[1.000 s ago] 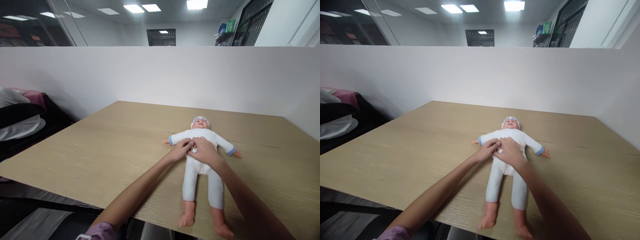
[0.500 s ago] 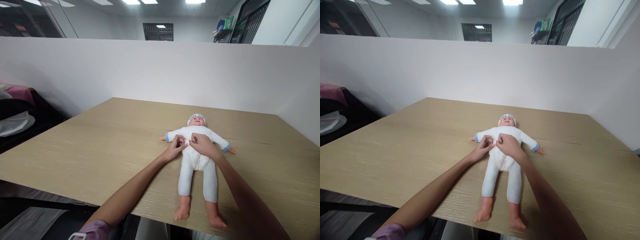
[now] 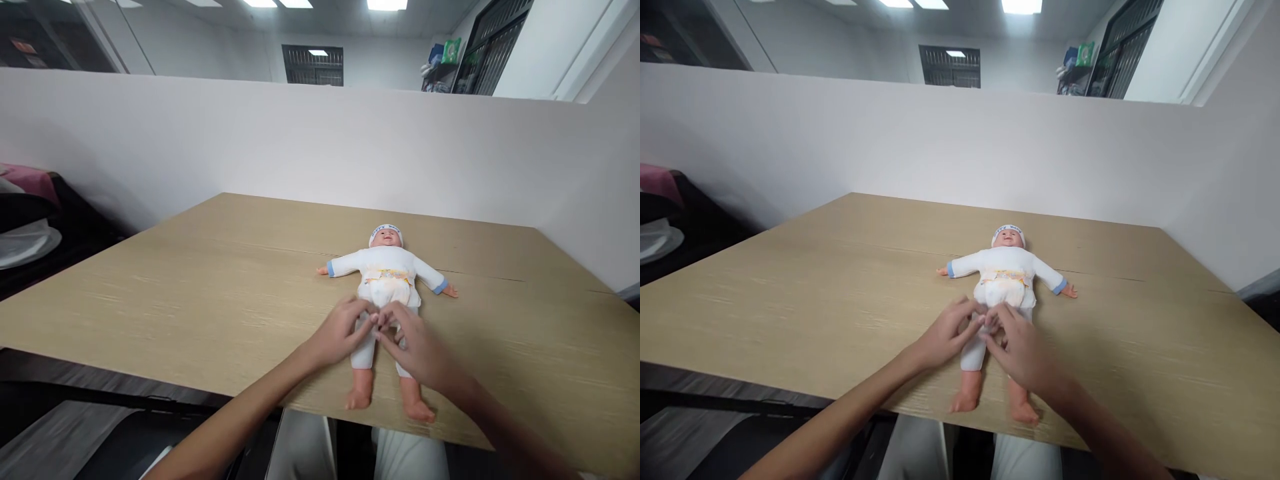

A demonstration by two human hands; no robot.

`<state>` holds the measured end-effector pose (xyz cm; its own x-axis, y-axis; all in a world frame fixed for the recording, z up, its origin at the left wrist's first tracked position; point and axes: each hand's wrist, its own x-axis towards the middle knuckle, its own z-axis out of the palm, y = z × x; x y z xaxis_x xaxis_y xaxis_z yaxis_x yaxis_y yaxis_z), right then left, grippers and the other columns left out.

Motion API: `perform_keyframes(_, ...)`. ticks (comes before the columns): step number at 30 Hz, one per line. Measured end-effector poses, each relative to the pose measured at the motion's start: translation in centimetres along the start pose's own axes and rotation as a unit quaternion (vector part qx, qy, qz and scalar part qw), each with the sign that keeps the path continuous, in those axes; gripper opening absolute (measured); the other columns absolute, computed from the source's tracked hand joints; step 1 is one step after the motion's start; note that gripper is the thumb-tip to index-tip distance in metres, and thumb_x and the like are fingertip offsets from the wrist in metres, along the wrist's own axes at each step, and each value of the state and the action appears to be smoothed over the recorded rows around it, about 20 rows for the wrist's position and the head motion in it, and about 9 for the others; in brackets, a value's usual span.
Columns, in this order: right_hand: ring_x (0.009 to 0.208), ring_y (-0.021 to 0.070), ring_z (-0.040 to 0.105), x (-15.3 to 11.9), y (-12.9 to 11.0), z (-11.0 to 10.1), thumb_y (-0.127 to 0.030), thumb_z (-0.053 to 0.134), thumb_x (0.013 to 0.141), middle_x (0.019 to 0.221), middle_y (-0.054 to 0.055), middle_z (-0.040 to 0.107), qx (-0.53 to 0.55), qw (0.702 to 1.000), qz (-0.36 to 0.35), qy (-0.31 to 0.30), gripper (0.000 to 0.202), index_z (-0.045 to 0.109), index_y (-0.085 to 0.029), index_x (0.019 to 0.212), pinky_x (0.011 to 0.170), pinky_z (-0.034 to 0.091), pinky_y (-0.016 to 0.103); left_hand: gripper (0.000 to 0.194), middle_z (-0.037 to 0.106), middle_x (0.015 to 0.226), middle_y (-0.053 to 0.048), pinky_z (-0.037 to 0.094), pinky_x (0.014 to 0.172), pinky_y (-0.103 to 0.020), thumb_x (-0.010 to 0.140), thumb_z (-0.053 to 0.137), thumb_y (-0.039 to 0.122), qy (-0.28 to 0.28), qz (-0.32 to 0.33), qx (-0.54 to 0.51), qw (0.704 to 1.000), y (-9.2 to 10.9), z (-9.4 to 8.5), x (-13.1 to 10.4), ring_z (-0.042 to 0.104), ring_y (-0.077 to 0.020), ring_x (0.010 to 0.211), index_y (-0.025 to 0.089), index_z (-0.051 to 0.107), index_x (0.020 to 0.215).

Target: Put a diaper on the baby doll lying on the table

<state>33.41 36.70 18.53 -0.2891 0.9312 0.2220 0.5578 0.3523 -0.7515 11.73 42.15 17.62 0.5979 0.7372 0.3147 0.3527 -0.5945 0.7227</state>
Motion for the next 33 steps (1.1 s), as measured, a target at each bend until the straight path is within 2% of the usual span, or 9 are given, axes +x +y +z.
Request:
perform_keyframes(1,0.089,0.0217,0.068,-1.4,0.4,0.3,-0.034,0.06,0.102,0.111,0.004,0.071,-0.016,1.0,0.005,-0.022,0.008,0.061,-0.03,0.11,0.074,0.052,0.033,0.034,0.075,0.102,-0.007,0.047,0.091,-0.039,0.111,0.046,0.046,-0.037,0.003,0.013,0.999,0.3,0.3,-0.7,0.06,-0.0256,0.098,0.023,0.071,0.104)
perform_keyframes(3,0.091,0.0227,0.07,-3.0,1.8,0.5,-0.032,0.056,0.104,0.109,0.004,0.074,-0.057,0.998,0.02,-0.021,0.008,0.062,-0.029,0.107,0.08,0.053,0.036,0.03,0.076,0.101,-0.006,0.046,0.091,-0.039,0.11,0.05,0.043,-0.061,-0.005,0.041,0.997,0.3,0.9,-1.4,0.059,-0.0256,0.095,0.023,0.07,0.102)
perform_keyframes(6,0.083,0.0237,0.073,-3.1,3.7,0.5,-0.034,0.055,0.104,0.092,0.004,0.076,-0.096,0.992,0.069,0.044,0.01,0.061,-0.027,0.104,0.078,0.052,0.036,0.024,0.076,0.097,-0.005,0.046,0.088,-0.039,0.105,0.06,0.045,-0.036,-0.032,0.061,0.997,-0.5,1.3,-0.9,0.06,-0.025,0.092,0.023,0.068,0.099)
perform_keyframes(9,0.076,0.0236,0.074,-1.7,4.5,0.7,-0.038,0.056,0.105,0.084,0.003,0.077,-0.137,0.985,0.092,0.05,0.015,0.062,-0.025,0.107,0.069,0.047,0.032,0.029,0.073,0.089,-0.003,0.046,0.083,-0.036,0.1,0.067,0.052,-0.005,-0.053,0.075,0.996,-1.4,1.5,0.5,0.064,-0.0238,0.086,0.023,0.064,0.097)
perform_keyframes(14,0.08,0.023,0.072,-0.2,4.2,1.8,-0.029,0.058,0.105,0.089,0.005,0.077,-0.23,0.97,0.059,0.056,0.009,0.064,-0.024,0.1,0.067,0.04,0.03,0.037,0.068,0.077,-0.001,0.043,0.076,-0.034,0.096,0.072,0.054,0.004,-0.05,0.108,0.993,-2.6,1.6,2.3,0.062,-0.0213,0.073,0.023,0.057,0.083)
perform_keyframes(19,0.093,0.0255,0.068,0.3,4.9,2.5,-0.026,0.056,0.107,0.098,0.008,0.075,-0.278,0.956,-0.004,0.091,0.017,0.067,-0.023,0.094,0.073,0.045,0.033,0.039,0.063,0.069,-0.001,0.039,0.074,-0.033,0.096,0.071,0.049,0.0,-0.022,0.145,0.989,-3.8,2.1,3.0,0.058,-0.0208,0.071,0.023,0.054,0.073)
perform_keyframes(23,0.1,0.0257,0.067,0.1,5.6,2.5,-0.025,0.06,0.105,0.107,0.008,0.073,-0.263,0.958,-0.039,0.107,0.013,0.07,-0.024,0.098,0.078,0.05,0.035,0.039,0.06,0.066,0.0,0.037,0.073,-0.032,0.096,0.07,0.045,-0.004,-0.016,0.113,0.993,-4.1,2.3,3.0,0.056,-0.0195,0.072,0.022,0.052,0.069)
perform_keyframes(27,0.099,0.0256,0.067,-0.4,6.0,2.2,-0.023,0.063,0.104,0.106,0.007,0.073,-0.229,0.965,-0.048,0.117,0.01,0.07,-0.024,0.097,0.084,0.051,0.037,0.041,0.058,0.068,0.0,0.039,0.074,-0.031,0.096,0.071,0.043,0.014,-0.008,0.076,0.997,-4.4,2.3,2.4,0.055,-0.019,0.076,0.021,0.051,0.067)
perform_keyframes(33,0.1,0.0261,0.065,-0.8,5.8,2.2,-0.021,0.064,0.104,0.108,0.006,0.072,-0.195,0.972,-0.04,0.121,0.008,0.07,-0.023,0.101,0.088,0.051,0.039,0.028,0.068,0.087,-0.003,0.043,0.084,-0.034,0.099,0.07,0.036,0.048,0.04,0.07,0.996,-4.8,2.6,1.6,0.059,-0.0207,0.087,0.021,0.061,0.077)
